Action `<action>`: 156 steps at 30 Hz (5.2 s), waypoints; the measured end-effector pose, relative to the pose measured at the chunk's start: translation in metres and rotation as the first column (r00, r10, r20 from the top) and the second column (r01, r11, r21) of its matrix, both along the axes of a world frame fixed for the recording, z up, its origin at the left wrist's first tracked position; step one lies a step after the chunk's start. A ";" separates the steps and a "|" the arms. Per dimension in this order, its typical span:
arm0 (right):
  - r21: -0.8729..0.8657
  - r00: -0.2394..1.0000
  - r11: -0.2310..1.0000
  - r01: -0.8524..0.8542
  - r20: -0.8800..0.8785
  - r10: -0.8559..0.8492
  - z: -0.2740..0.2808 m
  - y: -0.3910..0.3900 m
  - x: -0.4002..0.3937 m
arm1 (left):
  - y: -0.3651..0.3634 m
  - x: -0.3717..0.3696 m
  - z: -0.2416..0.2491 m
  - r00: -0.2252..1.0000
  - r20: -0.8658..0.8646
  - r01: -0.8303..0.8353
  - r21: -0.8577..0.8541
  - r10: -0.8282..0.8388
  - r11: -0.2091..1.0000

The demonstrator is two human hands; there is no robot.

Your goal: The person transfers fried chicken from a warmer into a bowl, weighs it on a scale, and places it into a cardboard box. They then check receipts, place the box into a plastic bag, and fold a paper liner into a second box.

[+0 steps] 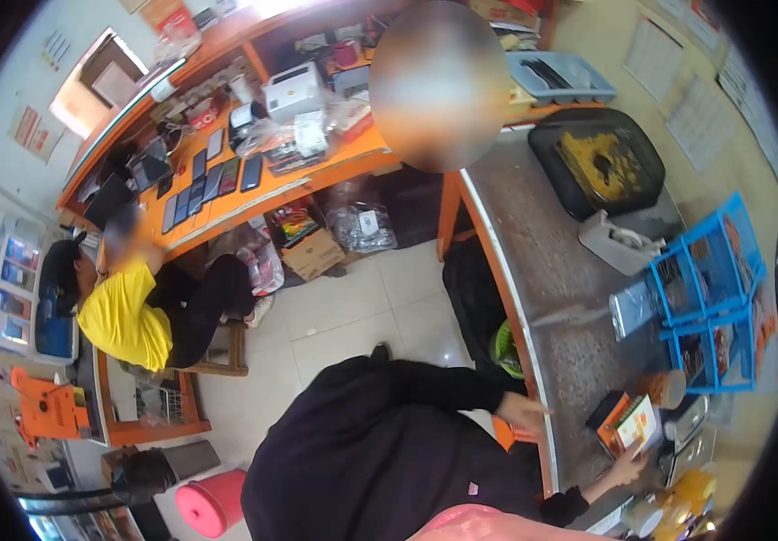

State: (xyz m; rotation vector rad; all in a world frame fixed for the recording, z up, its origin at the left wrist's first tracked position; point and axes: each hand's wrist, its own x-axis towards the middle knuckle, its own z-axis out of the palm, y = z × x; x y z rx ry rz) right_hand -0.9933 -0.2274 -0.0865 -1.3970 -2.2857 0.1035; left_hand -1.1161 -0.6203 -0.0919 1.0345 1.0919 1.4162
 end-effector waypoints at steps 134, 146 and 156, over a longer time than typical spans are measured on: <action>-0.693 0.692 0.018 -0.721 -0.721 -0.039 -0.023 -0.379 -0.151 | -0.074 -0.255 -0.031 0.359 -0.772 -0.712 0.137 0.525 0.688; -0.339 0.394 0.375 -0.863 -0.916 0.077 0.066 -0.381 -0.282 | -0.131 -0.265 -0.022 0.683 -0.164 -0.711 0.075 0.712 0.699; -0.232 0.192 -0.160 -0.959 -0.954 0.231 0.168 -0.539 -0.392 | -0.342 -0.251 0.099 0.408 -0.123 -0.911 0.001 0.904 0.412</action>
